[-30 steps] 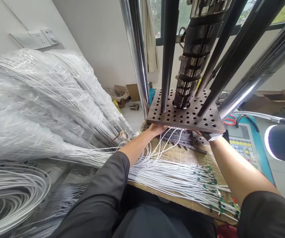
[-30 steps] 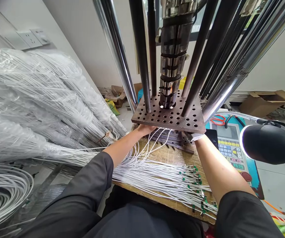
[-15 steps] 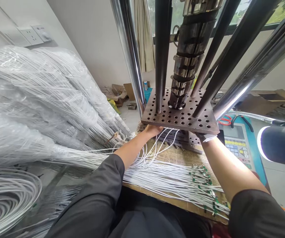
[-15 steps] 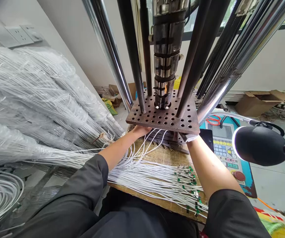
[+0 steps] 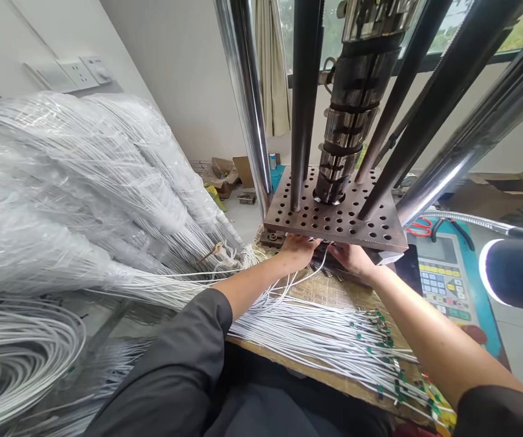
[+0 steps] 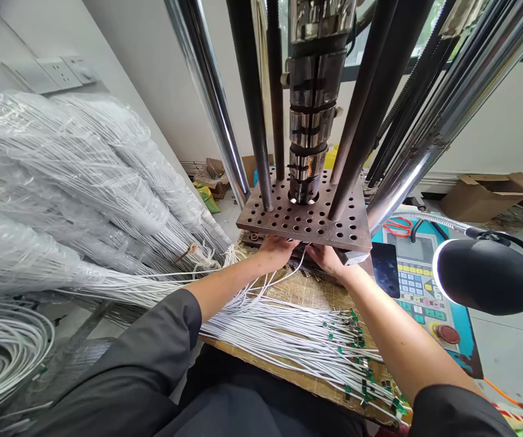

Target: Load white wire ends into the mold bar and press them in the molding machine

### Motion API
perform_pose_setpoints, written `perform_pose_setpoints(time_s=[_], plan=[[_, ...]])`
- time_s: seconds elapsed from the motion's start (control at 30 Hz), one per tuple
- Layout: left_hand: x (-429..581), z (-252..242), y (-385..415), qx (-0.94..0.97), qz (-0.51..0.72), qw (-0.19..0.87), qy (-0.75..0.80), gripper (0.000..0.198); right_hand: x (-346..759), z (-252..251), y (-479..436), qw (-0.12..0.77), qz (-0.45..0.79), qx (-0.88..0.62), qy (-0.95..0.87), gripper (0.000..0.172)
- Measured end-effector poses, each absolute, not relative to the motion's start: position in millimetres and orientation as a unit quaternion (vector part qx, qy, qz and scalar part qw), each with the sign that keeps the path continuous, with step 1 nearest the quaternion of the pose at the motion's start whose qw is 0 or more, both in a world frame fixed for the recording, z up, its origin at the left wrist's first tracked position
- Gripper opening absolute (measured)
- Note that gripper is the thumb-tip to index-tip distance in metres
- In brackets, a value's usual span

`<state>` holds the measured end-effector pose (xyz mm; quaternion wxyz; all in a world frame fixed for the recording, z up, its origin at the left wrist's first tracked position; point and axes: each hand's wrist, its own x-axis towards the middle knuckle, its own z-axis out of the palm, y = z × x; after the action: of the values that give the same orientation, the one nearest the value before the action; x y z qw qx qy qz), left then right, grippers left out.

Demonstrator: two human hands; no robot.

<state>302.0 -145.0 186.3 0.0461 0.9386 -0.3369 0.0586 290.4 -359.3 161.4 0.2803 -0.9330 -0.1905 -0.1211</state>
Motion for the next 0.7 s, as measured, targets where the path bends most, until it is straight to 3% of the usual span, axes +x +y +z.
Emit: perform_pose_setpoints(time_s=[0.33,0.57,0.7], plan=[[301,186,-128,0.938,0.088,0.073,-0.328,0.03,275,179,-351,0.326,-0.065,-0.919,-0.212,0.048],[310,177,-125,0.933,0.089,0.04,-0.347,0.025,284,190,-330,0.191,-0.077,-0.938,-0.277,0.058],[306,173,-114,0.929,0.107,0.093,-0.342,0.028,287,188,-330,0.187,-0.08,-0.938,-0.281,0.06]])
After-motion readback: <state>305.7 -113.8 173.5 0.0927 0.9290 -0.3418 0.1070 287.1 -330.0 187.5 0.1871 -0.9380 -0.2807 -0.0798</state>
